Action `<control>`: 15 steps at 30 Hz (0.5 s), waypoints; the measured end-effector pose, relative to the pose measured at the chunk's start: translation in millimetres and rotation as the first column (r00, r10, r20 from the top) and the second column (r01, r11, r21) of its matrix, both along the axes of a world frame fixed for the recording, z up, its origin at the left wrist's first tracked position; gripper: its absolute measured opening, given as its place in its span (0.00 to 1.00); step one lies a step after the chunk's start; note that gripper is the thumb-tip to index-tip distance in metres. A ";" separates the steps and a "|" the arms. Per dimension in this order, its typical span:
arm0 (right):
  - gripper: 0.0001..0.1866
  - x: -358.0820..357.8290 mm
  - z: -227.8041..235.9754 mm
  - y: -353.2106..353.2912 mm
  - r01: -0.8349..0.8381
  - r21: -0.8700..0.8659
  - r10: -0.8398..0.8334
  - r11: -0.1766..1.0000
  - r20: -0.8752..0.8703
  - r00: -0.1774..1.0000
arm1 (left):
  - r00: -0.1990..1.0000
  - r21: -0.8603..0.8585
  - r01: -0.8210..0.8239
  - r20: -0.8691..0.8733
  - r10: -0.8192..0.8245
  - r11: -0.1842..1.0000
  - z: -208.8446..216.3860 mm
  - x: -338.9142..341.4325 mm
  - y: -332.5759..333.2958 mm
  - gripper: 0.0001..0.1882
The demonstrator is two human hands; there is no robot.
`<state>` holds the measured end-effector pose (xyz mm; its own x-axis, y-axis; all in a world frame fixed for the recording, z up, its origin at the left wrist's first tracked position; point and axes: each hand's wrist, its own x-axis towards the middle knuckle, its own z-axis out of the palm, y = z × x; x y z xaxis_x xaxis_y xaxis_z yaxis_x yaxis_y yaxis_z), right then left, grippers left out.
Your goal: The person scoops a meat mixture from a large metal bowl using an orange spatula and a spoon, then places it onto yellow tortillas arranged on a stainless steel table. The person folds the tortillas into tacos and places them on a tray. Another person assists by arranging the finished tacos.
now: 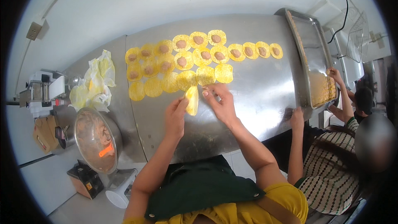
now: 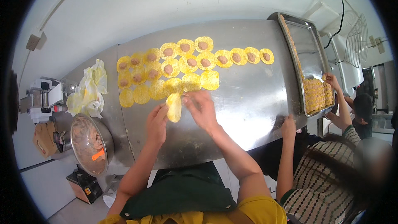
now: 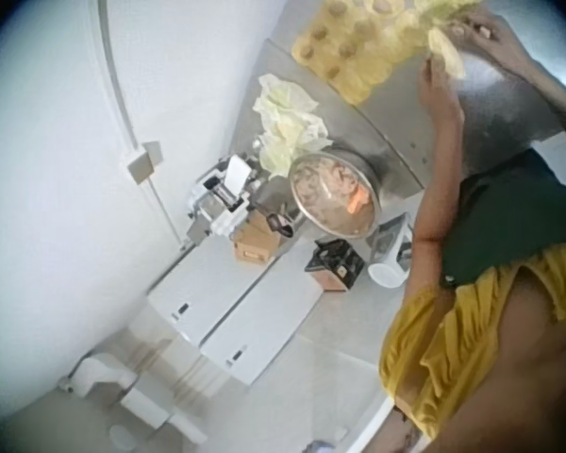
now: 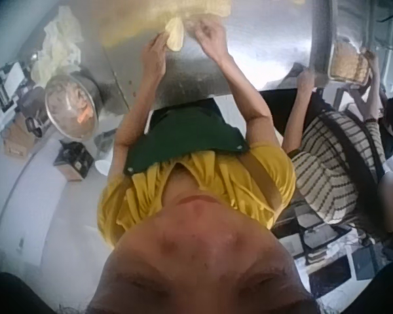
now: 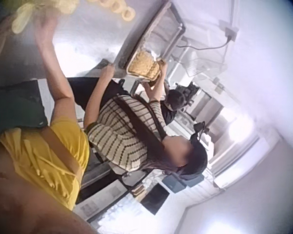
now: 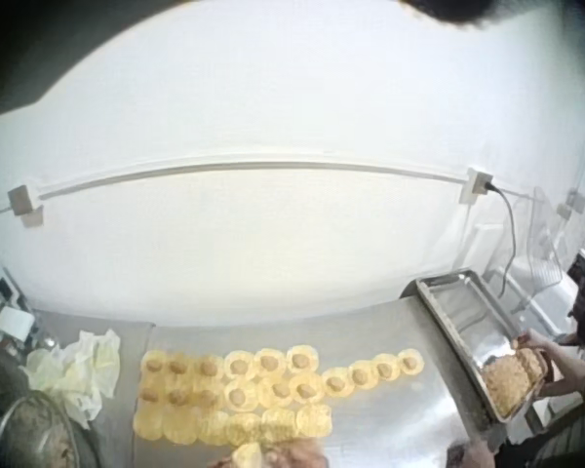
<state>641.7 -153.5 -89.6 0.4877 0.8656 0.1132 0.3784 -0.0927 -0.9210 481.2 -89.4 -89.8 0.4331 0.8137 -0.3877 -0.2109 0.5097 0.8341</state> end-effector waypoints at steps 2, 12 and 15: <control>0.14 -12.1 16.3 -7.9 -0.035 -0.017 0.026 0.999 -0.373 0.927 | 0.997 0.067 0.059 0.037 -0.062 0.996 4.4 12.2 -1.3 0.14; 0.11 107.1 -51.6 0.6 0.430 -0.058 -0.428 0.901 0.050 0.903 | 0.985 0.086 0.140 0.094 -0.147 0.987 3.9 11.4 -8.5 0.18; 0.10 134.9 -71.1 -8.4 0.444 -0.180 -0.429 0.878 0.113 0.896 | 0.986 0.069 0.132 0.098 -0.138 0.989 3.6 7.3 -10.5 0.17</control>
